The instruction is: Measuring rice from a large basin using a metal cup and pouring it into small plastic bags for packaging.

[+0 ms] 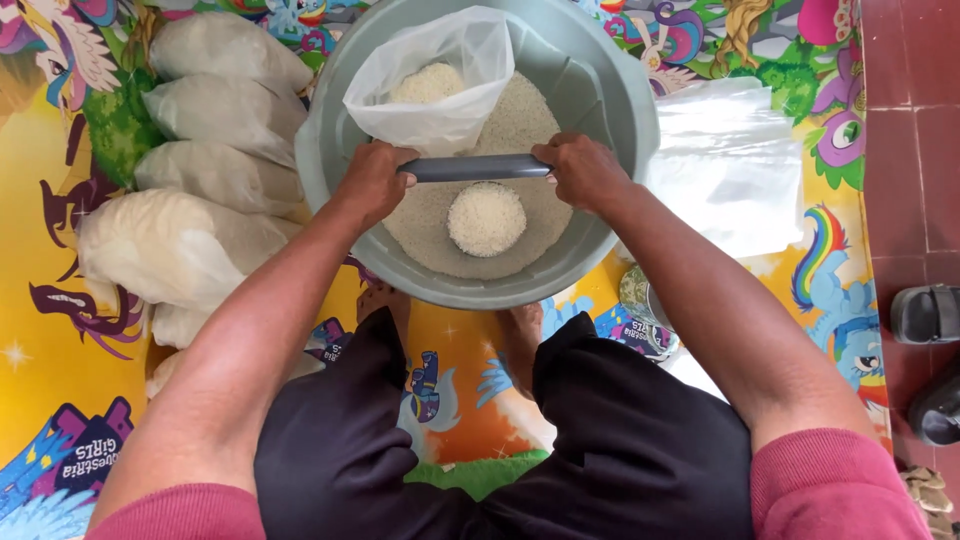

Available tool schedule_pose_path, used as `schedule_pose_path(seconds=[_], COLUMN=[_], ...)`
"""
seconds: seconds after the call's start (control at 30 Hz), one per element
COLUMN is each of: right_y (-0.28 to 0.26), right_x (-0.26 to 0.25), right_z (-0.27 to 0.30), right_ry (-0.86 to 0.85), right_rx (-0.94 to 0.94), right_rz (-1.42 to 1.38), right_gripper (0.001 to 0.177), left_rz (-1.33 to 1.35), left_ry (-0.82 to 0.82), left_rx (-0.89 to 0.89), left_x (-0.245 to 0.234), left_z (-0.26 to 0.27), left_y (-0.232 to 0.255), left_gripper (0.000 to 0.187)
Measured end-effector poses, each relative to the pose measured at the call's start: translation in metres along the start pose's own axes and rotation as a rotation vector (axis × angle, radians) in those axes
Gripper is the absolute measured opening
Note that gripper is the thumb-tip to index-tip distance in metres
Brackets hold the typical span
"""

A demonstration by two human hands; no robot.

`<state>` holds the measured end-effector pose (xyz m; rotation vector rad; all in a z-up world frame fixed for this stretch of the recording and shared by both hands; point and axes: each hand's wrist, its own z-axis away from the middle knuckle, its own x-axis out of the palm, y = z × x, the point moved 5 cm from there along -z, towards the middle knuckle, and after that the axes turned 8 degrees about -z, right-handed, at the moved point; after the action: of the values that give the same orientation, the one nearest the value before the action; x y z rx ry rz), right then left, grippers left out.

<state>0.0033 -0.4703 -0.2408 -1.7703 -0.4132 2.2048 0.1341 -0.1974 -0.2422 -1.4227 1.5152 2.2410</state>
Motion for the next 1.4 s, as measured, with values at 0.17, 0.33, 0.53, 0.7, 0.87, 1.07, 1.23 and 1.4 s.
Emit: schedule_pose_path(seconds=[0.17, 0.33, 0.53, 0.7, 0.87, 1.07, 1.23, 1.4], right_y=[0.006, 0.004, -0.002, -0.002, -0.003, 0.007, 0.014, 0.021], right_x=[0.011, 0.011, 0.003, 0.007, 0.007, 0.018, 0.028, 0.036], right_z=[-0.003, -0.005, 0.001, 0.006, 0.009, 0.008, 0.008, 0.009], right_ry=[-0.024, -0.028, -0.037, -0.058, -0.082, -0.111, -0.140, -0.166], right_rx=[0.020, 0.016, 0.015, 0.033, 0.040, 0.019, 0.027, 0.011], right_rz=[-0.012, -0.031, -0.075, -0.030, 0.005, 0.062, 0.054, 0.096], right_gripper=[0.026, 0.022, 0.022, 0.018, 0.019, 0.021, 0.022, 0.020], left_rz=[0.038, 0.045, 0.148, 0.156, 0.120, 0.085, 0.081, 0.069], left_ry=[-0.006, -0.034, -0.043, -0.056, -0.059, -0.098, -0.112, -0.156], left_rx=[-0.047, -0.090, -0.103, -0.132, -0.126, -0.129, -0.125, -0.162], left_x=[0.020, 0.034, 0.023, 0.026, 0.029, 0.028, 0.030, 0.024], left_z=[-0.004, -0.008, 0.002, 0.010, 0.008, 0.011, 0.014, 0.020], left_y=[-0.029, -0.052, -0.038, -0.033, -0.041, -0.039, -0.041, -0.029], left_gripper=[0.037, 0.037, 0.038, 0.037, 0.038, 0.038, 0.039, 0.039])
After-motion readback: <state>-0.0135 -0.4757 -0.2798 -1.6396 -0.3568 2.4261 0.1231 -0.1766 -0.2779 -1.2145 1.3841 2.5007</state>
